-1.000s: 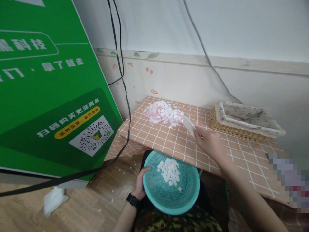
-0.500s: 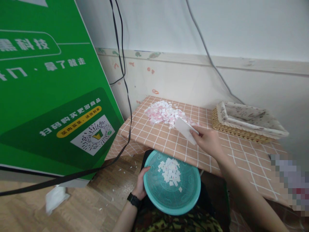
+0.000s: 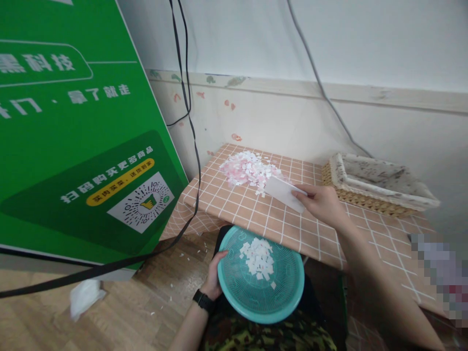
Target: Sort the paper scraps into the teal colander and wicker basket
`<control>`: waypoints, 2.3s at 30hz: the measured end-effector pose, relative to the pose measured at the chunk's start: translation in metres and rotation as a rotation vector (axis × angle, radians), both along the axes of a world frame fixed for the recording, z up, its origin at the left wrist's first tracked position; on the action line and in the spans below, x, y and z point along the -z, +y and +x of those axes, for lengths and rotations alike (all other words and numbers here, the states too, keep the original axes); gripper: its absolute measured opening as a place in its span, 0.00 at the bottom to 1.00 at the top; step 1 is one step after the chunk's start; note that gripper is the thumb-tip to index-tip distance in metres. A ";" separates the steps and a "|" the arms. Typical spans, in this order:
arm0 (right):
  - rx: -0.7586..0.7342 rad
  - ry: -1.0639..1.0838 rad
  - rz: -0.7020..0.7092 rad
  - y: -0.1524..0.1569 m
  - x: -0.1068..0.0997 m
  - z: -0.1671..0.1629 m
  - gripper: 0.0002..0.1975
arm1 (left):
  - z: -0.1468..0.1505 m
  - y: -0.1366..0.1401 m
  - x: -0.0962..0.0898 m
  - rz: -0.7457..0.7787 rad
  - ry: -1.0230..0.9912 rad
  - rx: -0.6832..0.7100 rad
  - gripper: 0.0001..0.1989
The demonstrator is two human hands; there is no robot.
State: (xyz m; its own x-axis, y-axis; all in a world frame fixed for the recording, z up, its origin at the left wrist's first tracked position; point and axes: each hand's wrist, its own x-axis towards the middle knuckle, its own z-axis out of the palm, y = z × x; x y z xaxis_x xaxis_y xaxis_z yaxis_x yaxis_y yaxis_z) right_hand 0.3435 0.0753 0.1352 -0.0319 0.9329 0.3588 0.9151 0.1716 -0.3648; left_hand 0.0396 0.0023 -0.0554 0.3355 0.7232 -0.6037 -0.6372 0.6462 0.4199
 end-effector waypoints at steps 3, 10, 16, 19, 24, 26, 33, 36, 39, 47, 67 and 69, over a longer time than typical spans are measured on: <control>0.004 -0.039 -0.007 0.005 -0.001 0.000 0.17 | 0.000 0.000 0.000 -0.006 -0.005 0.011 0.11; -0.110 0.004 -0.027 0.015 -0.008 0.012 0.16 | 0.001 0.000 -0.002 -0.002 0.006 -0.004 0.10; -0.162 -0.001 -0.013 0.034 -0.007 0.013 0.15 | 0.001 0.000 0.000 0.011 -0.005 0.013 0.11; -0.216 0.018 -0.055 0.038 -0.011 0.019 0.14 | 0.001 0.000 0.001 0.011 0.012 0.008 0.11; -0.205 0.123 -0.084 0.041 -0.014 0.032 0.13 | 0.001 0.000 0.000 -0.003 0.022 0.006 0.10; -0.199 0.158 -0.077 0.043 -0.010 0.033 0.14 | 0.001 0.000 0.000 -0.010 0.022 0.007 0.10; -0.243 0.277 -0.128 0.044 0.003 0.033 0.17 | 0.002 0.000 -0.002 -0.014 0.049 -0.024 0.08; -0.236 0.345 -0.133 0.040 0.003 0.033 0.18 | 0.003 0.000 -0.003 -0.024 0.048 -0.010 0.10; -0.267 0.389 -0.189 0.036 0.003 0.032 0.18 | 0.003 0.000 -0.003 -0.027 0.042 0.004 0.11; -0.233 0.401 -0.196 0.033 0.002 0.035 0.17 | 0.001 0.000 0.000 -0.002 0.046 -0.013 0.09; -0.285 0.355 -0.164 0.034 0.008 0.012 0.16 | 0.000 0.000 0.005 0.012 -0.004 -0.001 0.11; -0.293 0.320 -0.157 0.035 0.009 0.010 0.16 | 0.000 -0.001 0.003 0.007 -0.009 -0.002 0.10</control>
